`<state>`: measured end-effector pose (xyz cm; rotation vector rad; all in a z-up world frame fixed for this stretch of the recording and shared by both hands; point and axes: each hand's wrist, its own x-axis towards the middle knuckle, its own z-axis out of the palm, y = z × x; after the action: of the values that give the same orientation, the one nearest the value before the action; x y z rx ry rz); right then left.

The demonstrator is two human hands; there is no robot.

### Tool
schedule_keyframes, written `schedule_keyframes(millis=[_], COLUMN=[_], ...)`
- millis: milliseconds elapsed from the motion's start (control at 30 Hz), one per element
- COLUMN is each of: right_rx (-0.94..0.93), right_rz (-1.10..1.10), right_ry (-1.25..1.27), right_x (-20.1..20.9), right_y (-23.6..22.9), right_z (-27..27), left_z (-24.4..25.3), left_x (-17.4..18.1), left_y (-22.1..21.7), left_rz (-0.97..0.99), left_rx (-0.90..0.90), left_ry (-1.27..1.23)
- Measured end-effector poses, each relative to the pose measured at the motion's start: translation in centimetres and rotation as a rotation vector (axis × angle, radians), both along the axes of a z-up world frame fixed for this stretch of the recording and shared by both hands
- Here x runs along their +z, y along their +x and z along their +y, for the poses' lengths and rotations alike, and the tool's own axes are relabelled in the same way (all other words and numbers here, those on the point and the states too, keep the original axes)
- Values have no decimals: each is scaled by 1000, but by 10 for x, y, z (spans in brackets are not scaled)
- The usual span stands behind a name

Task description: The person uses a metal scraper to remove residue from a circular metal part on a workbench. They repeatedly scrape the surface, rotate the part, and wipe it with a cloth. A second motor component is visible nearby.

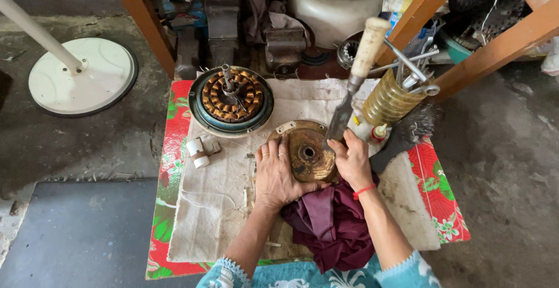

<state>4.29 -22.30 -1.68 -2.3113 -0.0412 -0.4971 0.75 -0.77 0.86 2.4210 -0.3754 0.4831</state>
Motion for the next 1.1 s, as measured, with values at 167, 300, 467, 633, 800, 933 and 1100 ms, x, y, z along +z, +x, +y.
schedule_keyframes(millis=[167, 300, 467, 633, 800, 933, 1100], right_rx=[76, 156, 106, 105, 97, 116, 108], right_rz=[-75, -78, -19, -50, -40, -18, -249], right_ry=[-23, -40, -24, -18, -13, 35, -128], right_x=[-5, -2, -1, -2, -4, -13, -16], right_y=[28, 20, 2, 22, 18, -6, 5], right_z=[0, -9, -9, -4, -7, -10, -7], left_z=[-1, 1, 1, -1, 2, 1, 0], left_x=[0, 0, -2, 0, 1, -2, 1], left_y=[1, 1, 2, 1, 0, 2, 2], left_rz=[34, 2, 61, 45, 1, 29, 12], left_rx=[0, 5, 5, 4, -4, 3, 9], left_ry=[19, 17, -14, 32, 0, 12, 14])
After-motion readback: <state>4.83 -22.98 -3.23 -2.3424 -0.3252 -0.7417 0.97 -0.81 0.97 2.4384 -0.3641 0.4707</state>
